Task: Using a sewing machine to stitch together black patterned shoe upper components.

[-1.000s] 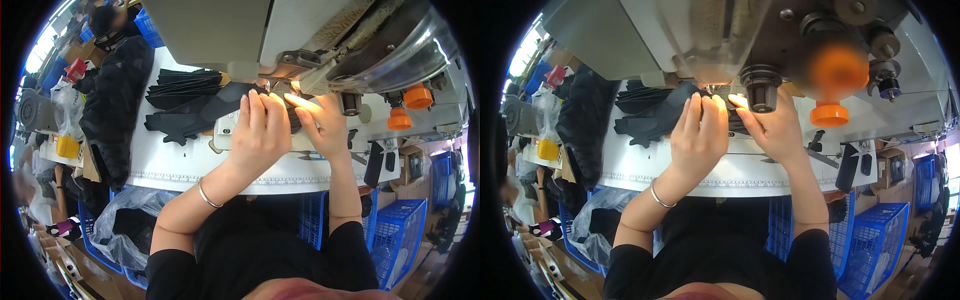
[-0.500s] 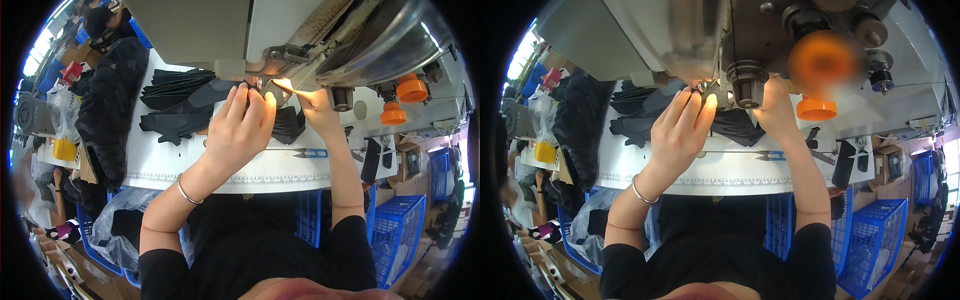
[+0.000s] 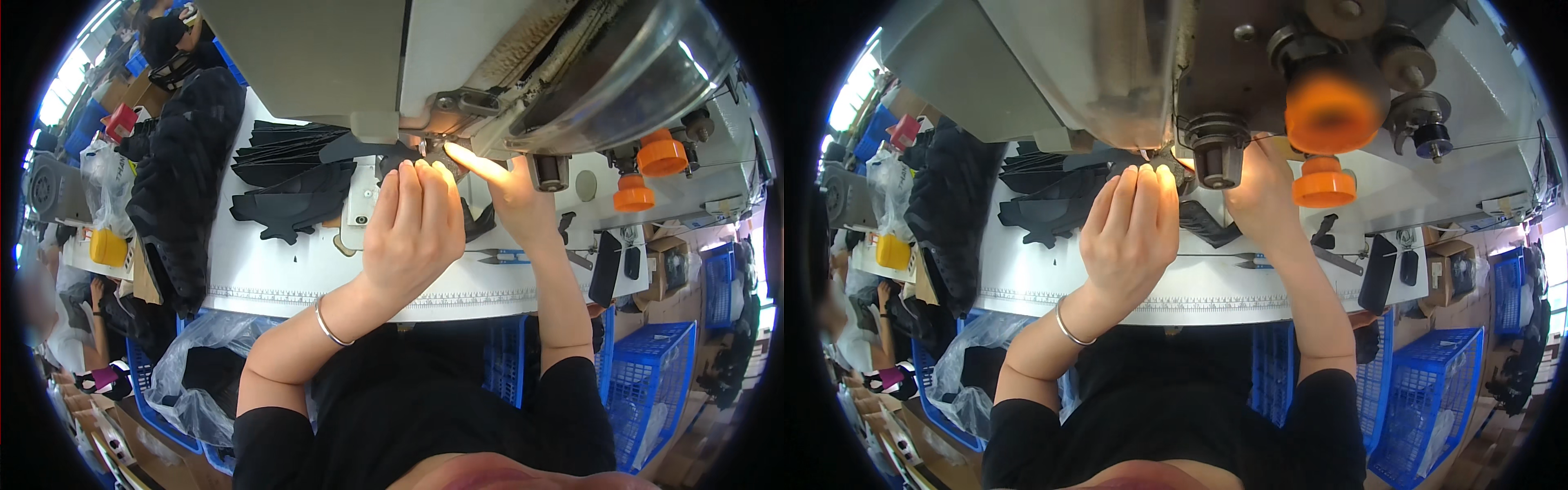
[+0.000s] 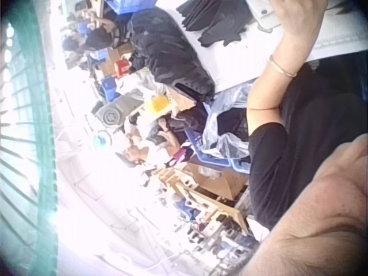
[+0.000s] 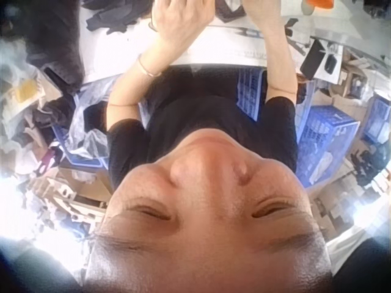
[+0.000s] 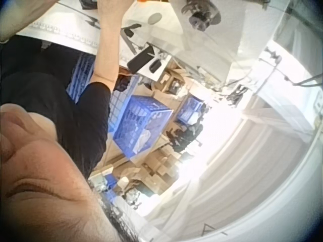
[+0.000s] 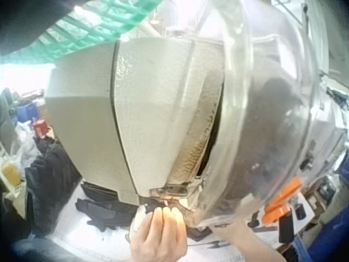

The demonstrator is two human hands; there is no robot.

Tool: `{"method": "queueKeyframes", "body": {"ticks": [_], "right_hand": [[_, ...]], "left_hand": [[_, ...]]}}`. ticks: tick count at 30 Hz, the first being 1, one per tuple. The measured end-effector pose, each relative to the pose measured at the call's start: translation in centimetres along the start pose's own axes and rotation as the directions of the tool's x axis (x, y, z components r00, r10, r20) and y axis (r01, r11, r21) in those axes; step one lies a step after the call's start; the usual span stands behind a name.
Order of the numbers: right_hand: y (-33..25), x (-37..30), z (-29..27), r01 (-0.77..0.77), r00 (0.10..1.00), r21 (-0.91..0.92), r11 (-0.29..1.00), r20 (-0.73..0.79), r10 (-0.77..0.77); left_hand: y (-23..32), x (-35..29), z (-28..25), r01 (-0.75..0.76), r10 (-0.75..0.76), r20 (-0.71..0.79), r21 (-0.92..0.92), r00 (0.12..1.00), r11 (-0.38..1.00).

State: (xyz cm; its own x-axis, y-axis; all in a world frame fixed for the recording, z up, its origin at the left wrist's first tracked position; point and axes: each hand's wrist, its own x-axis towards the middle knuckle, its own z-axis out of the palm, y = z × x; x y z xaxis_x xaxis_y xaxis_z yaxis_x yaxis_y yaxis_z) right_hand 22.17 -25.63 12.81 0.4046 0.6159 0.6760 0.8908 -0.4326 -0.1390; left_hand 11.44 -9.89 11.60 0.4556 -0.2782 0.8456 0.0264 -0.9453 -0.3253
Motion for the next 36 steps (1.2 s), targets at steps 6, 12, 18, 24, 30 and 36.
{"method": "queueKeyframes", "body": {"ticks": [6,12,18,24,30,36], "right_hand": [[-1.5,-0.5,-0.4,-0.013,1.000,-0.171,0.985,0.000,0.013],[-3.8,-0.8,-0.8,-0.090,0.996,-0.217,0.972,-0.003,0.092],[-5.3,-0.8,-1.2,-0.163,0.986,-0.222,0.961,0.004,0.168],[-6.6,-0.7,-1.9,-0.129,0.988,-0.227,0.965,0.056,0.145],[-7.3,-1.0,-1.7,-0.141,0.986,-0.316,0.938,0.037,0.161],[-8.2,-1.0,-1.6,-0.141,0.985,-0.355,0.924,0.046,0.168]], "left_hand": [[-0.9,-0.5,0.4,-0.017,0.013,-0.057,-0.063,0.998,0.998],[-2.4,-0.3,0.1,-0.035,0.028,-0.040,-0.186,0.999,0.982],[-3.1,-0.3,0.3,-0.028,0.026,-0.015,-0.206,1.000,0.978],[-3.4,-0.5,-0.4,-0.048,0.055,0.029,-0.220,0.998,0.974],[-3.3,-0.3,-0.5,-0.111,0.116,0.028,-0.143,0.993,0.983],[-4.3,-0.7,0.0,-0.121,0.125,0.005,-0.199,0.992,0.972]]}}
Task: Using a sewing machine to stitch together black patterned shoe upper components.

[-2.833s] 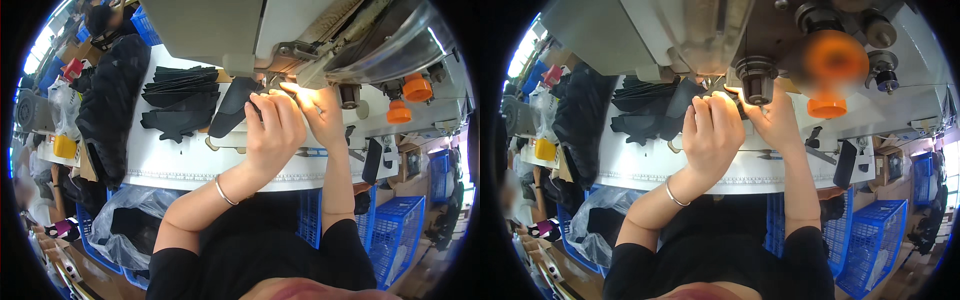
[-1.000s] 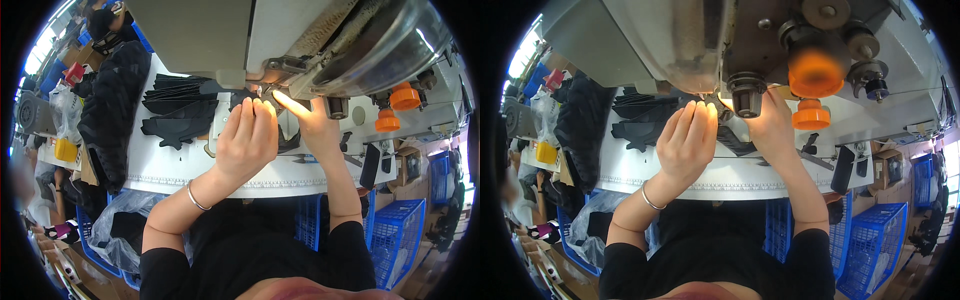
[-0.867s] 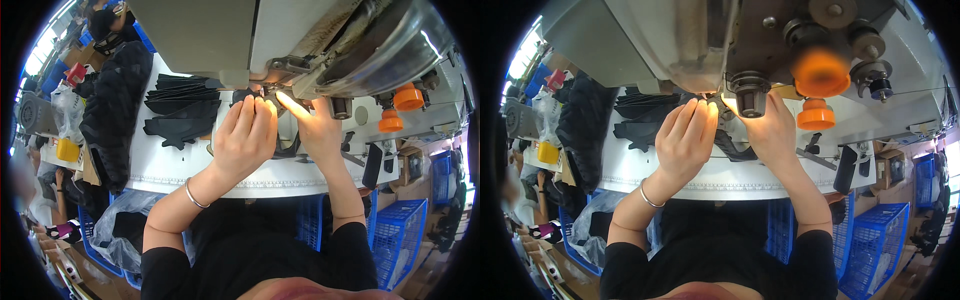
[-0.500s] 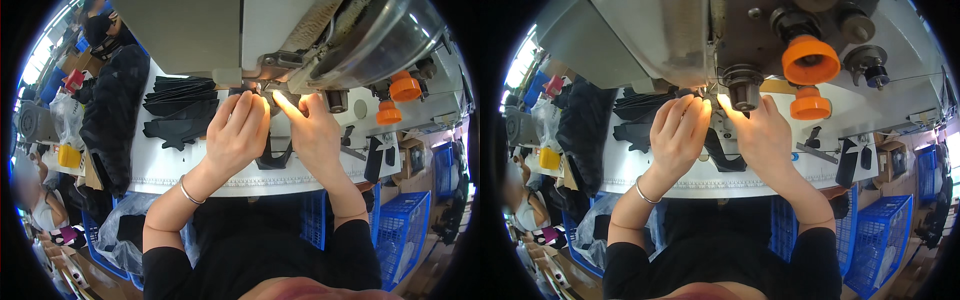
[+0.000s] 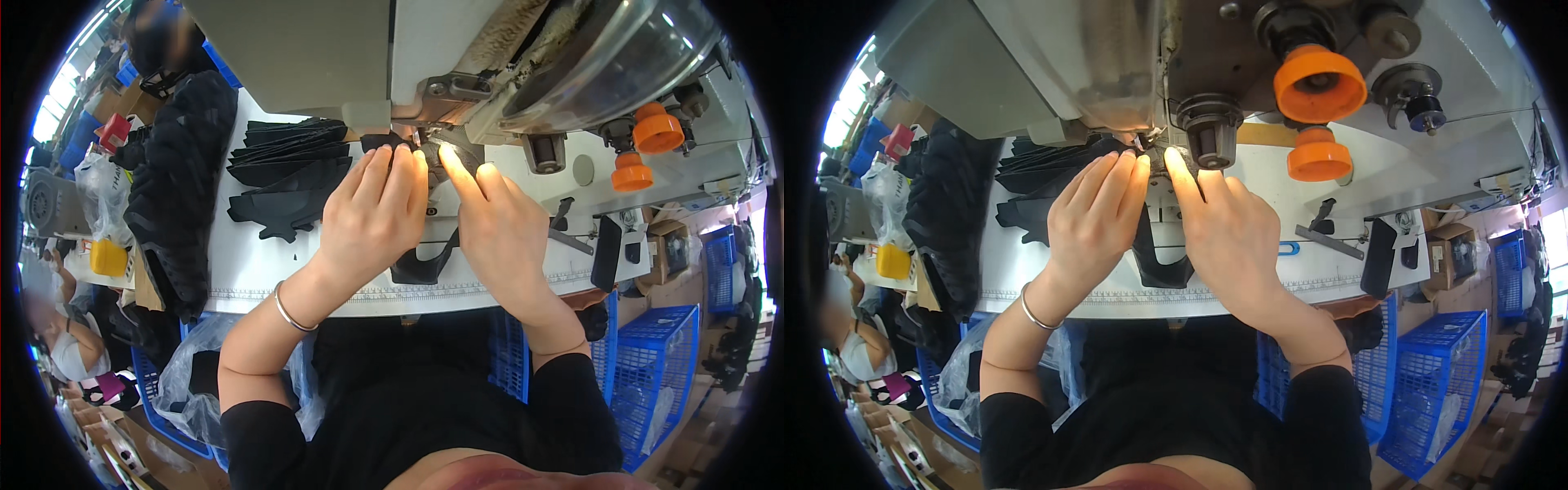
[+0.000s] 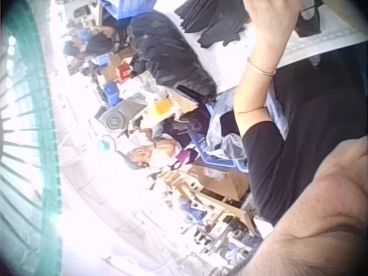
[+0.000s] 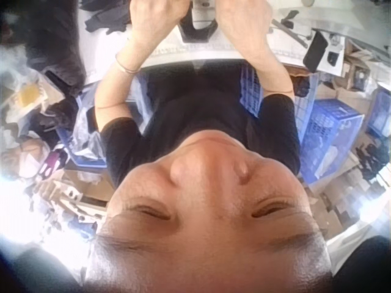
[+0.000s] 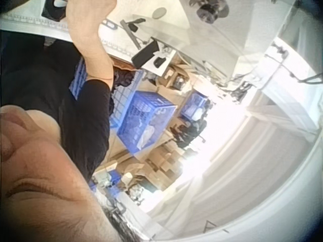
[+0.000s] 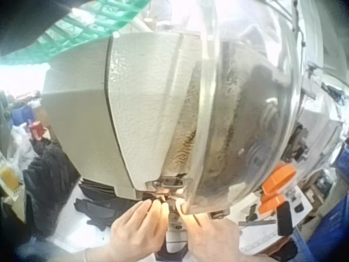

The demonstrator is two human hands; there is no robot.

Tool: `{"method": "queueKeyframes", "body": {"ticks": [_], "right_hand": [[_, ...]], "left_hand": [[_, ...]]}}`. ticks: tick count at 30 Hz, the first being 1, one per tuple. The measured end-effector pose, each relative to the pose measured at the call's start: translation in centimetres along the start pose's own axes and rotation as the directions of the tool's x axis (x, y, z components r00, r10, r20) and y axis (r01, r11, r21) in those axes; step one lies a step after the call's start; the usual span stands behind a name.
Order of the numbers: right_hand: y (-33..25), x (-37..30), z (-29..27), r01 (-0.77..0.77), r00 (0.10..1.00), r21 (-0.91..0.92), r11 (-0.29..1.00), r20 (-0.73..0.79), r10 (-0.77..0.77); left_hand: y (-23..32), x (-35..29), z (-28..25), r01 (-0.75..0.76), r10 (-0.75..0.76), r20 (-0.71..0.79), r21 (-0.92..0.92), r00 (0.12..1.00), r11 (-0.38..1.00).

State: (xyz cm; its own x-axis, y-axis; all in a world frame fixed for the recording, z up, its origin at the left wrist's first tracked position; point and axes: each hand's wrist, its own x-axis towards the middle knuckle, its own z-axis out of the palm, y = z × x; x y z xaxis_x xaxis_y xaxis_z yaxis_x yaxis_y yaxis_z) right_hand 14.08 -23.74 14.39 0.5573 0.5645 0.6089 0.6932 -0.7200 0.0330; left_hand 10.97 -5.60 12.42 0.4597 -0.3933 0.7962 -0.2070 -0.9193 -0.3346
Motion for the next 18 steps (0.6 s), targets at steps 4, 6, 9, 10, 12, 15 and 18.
{"method": "queueKeyframes", "body": {"ticks": [4,6,9,10,12,15,18], "right_hand": [[-0.6,-0.4,0.3,0.004,1.000,-0.027,1.000,0.008,-0.004],[-0.8,-0.5,0.7,0.010,1.000,-0.019,1.000,-0.018,-0.010],[-1.1,-0.5,0.8,0.006,0.999,-0.022,1.000,-0.040,-0.007],[-1.2,-0.5,0.8,-0.004,0.999,-0.033,0.999,-0.033,0.003],[-1.3,-0.5,0.7,0.001,0.999,-0.036,0.999,-0.035,-0.002],[-1.5,-0.5,0.9,0.004,0.999,-0.044,0.999,-0.039,-0.006],[-1.9,-0.4,1.0,0.005,0.999,-0.064,0.998,-0.033,-0.007]], "left_hand": [[-1.1,-0.1,0.1,-0.027,0.026,-0.031,-0.039,0.999,0.999],[-1.6,-0.1,0.1,-0.039,0.037,-0.025,-0.086,0.999,0.996],[-2.1,0.0,0.0,-0.052,0.051,-0.010,-0.114,0.999,0.992],[-2.2,0.1,-0.1,-0.049,0.048,-0.011,-0.113,0.999,0.992],[-2.4,0.2,-0.3,-0.061,0.060,-0.010,-0.119,0.998,0.991],[-3.0,0.3,-0.2,-0.039,0.041,0.005,-0.217,0.999,0.975],[-3.6,0.4,-0.5,-0.011,0.017,0.020,-0.279,1.000,0.960]]}}
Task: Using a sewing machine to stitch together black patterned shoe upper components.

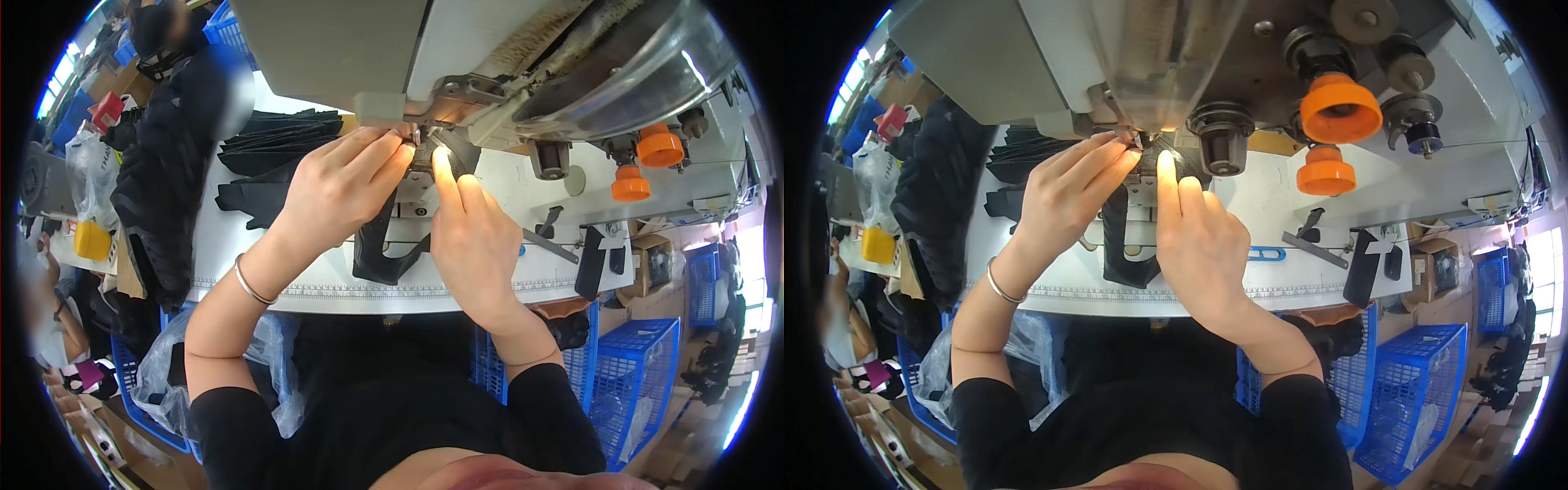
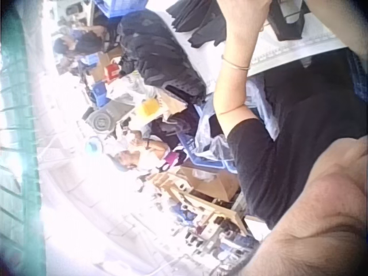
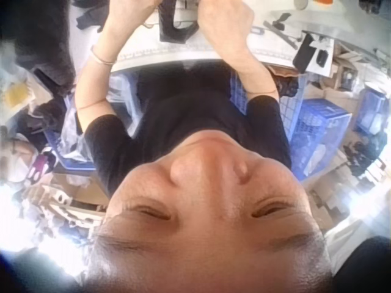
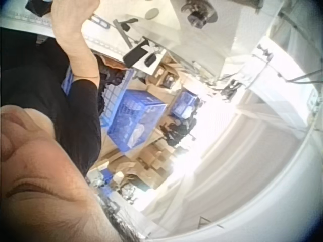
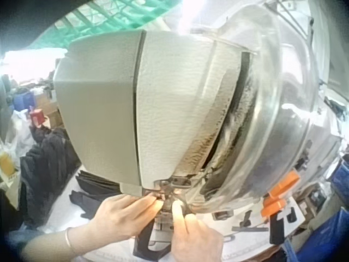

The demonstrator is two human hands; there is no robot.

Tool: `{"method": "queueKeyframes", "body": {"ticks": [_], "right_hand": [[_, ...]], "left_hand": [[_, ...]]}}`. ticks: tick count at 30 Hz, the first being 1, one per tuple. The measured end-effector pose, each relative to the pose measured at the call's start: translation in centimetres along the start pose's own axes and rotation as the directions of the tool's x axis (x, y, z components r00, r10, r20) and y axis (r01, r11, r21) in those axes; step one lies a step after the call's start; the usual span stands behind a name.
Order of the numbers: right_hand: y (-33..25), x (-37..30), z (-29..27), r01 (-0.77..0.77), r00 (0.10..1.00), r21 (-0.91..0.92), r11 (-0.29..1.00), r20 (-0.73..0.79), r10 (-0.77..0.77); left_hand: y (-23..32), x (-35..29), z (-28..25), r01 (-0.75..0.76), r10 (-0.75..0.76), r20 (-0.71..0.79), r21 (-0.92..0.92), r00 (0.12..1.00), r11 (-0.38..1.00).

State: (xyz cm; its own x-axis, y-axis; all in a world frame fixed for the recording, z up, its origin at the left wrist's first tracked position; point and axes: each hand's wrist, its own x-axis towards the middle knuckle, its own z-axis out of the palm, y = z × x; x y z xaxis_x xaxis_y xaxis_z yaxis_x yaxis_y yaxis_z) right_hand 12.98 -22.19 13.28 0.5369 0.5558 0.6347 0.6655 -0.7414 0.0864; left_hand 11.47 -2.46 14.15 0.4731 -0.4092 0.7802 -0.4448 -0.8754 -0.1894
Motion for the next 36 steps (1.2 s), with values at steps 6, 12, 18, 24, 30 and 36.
{"method": "queueKeyframes", "body": {"ticks": [6,12,18,24,30,36], "right_hand": [[0.0,0.6,0.2,0.013,1.000,-0.042,0.999,-0.003,-0.013],[-0.2,0.7,0.1,-0.079,0.996,-0.005,0.997,0.045,0.079],[0.1,0.9,0.2,-0.084,0.996,0.008,0.996,0.032,0.084],[0.0,0.7,0.2,-0.093,0.996,-0.010,0.996,0.011,0.093],[-0.2,0.6,0.4,-0.095,0.995,0.010,0.995,0.019,0.094],[-0.3,0.8,0.4,-0.097,0.995,0.022,0.995,0.024,0.096]], "left_hand": [[-0.5,0.1,0.1,0.052,-0.053,-0.009,-0.101,0.999,0.994],[-0.8,-0.1,0.6,0.049,-0.050,-0.017,-0.087,0.999,0.995],[-1.1,-0.3,1.2,0.025,-0.029,-0.060,-0.061,0.998,0.998],[-0.7,-0.1,0.9,0.060,-0.060,-0.009,-0.071,0.998,0.996],[-1.2,-0.3,1.6,0.002,-0.006,-0.074,-0.063,0.997,0.998],[-1.2,-0.3,1.8,0.002,-0.006,-0.098,-0.041,0.995,0.999]]}}
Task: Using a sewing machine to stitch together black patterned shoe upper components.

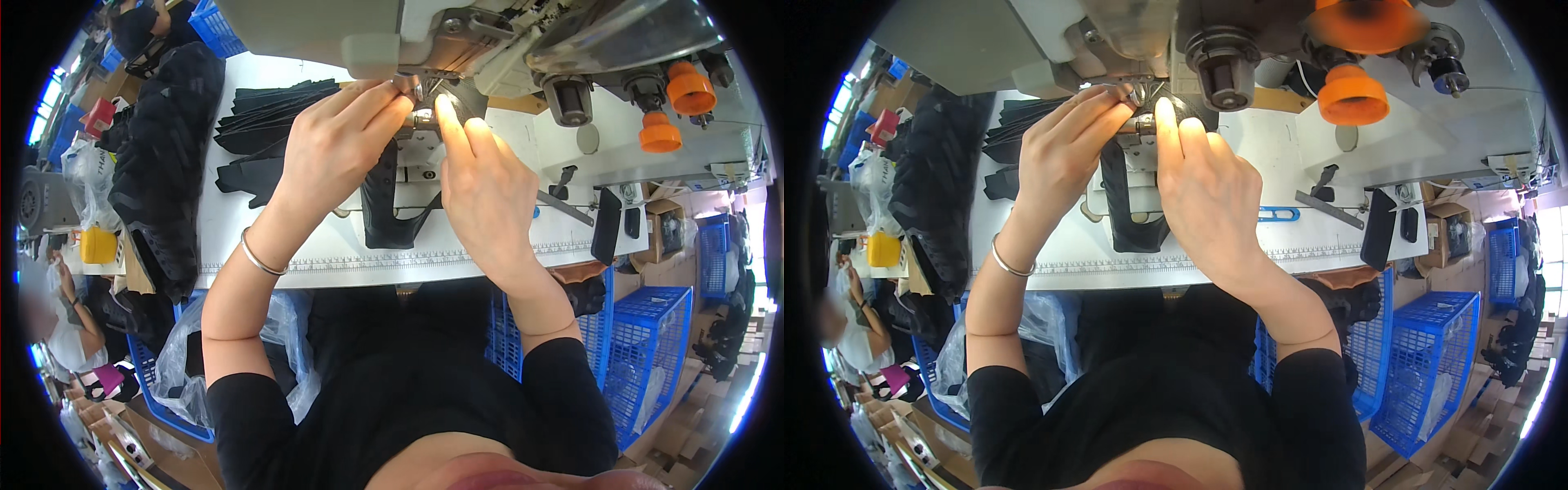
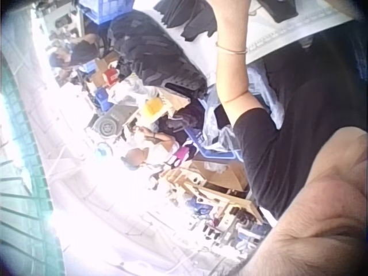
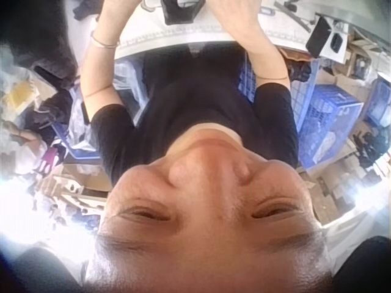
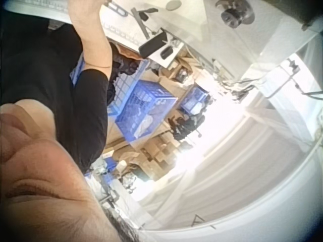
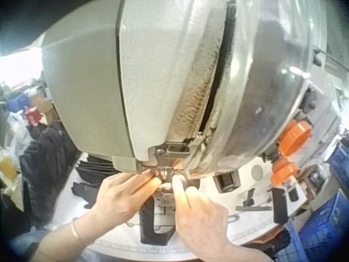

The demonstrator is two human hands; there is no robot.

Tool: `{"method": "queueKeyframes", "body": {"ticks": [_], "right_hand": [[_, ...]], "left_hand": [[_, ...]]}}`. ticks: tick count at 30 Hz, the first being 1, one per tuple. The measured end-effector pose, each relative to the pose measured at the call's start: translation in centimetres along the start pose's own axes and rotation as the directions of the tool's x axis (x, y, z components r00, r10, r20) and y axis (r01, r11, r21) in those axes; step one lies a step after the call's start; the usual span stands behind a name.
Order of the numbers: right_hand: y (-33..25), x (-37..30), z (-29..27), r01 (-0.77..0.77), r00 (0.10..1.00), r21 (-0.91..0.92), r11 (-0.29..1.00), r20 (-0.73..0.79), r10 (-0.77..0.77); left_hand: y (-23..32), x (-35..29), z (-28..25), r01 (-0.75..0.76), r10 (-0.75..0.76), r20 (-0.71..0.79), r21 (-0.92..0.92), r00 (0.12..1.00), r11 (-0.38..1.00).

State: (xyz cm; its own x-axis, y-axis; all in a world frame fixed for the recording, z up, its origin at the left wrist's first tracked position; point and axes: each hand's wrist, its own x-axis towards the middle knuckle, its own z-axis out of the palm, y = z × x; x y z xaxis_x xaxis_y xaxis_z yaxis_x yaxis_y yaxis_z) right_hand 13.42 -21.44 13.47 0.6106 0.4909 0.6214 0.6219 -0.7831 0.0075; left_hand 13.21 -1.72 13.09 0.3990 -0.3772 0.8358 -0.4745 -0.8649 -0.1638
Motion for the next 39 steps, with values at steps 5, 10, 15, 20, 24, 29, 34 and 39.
{"method": "queueKeyframes", "body": {"ticks": [5,10,15,20,24,29,34,39], "right_hand": [[0.1,0.0,0.0,0.001,1.000,-0.014,1.000,-0.018,-0.001],[0.2,0.0,-0.1,-0.010,1.000,-0.006,1.000,0.010,0.010],[0.7,0.3,-0.1,-0.008,1.000,0.007,1.000,0.012,0.008],[4.0,1.5,1.6,0.038,0.995,0.196,0.980,-0.094,-0.020],[7.3,3.0,3.3,-0.030,0.999,0.447,0.894,-0.010,0.038],[8.4,3.6,4.2,-0.217,0.976,0.638,0.739,0.167,0.142],[8.4,3.9,4.7,-0.222,0.975,0.670,0.709,0.167,0.147],[8.8,3.9,5.2,-0.179,0.984,0.726,0.664,0.137,0.116]], "left_hand": [[0.1,0.0,-0.2,0.005,-0.005,0.015,0.000,1.000,1.000],[0.2,0.2,-0.3,0.018,-0.018,0.029,-0.021,0.999,1.000],[-0.6,0.2,-0.8,0.005,-0.006,-0.006,-0.078,1.000,0.997],[0.7,-1.1,-1.1,0.356,-0.346,0.096,-0.385,0.933,0.852],[1.3,-0.9,-0.8,0.242,-0.249,0.006,-0.252,0.969,0.937],[2.4,-0.8,-0.6,0.164,-0.171,-0.029,-0.171,0.985,0.972],[2.7,-1.1,-0.5,0.157,-0.163,-0.030,-0.146,0.986,0.977],[2.9,-1.1,-0.4,0.154,-0.160,-0.036,-0.139,0.986,0.978]]}}
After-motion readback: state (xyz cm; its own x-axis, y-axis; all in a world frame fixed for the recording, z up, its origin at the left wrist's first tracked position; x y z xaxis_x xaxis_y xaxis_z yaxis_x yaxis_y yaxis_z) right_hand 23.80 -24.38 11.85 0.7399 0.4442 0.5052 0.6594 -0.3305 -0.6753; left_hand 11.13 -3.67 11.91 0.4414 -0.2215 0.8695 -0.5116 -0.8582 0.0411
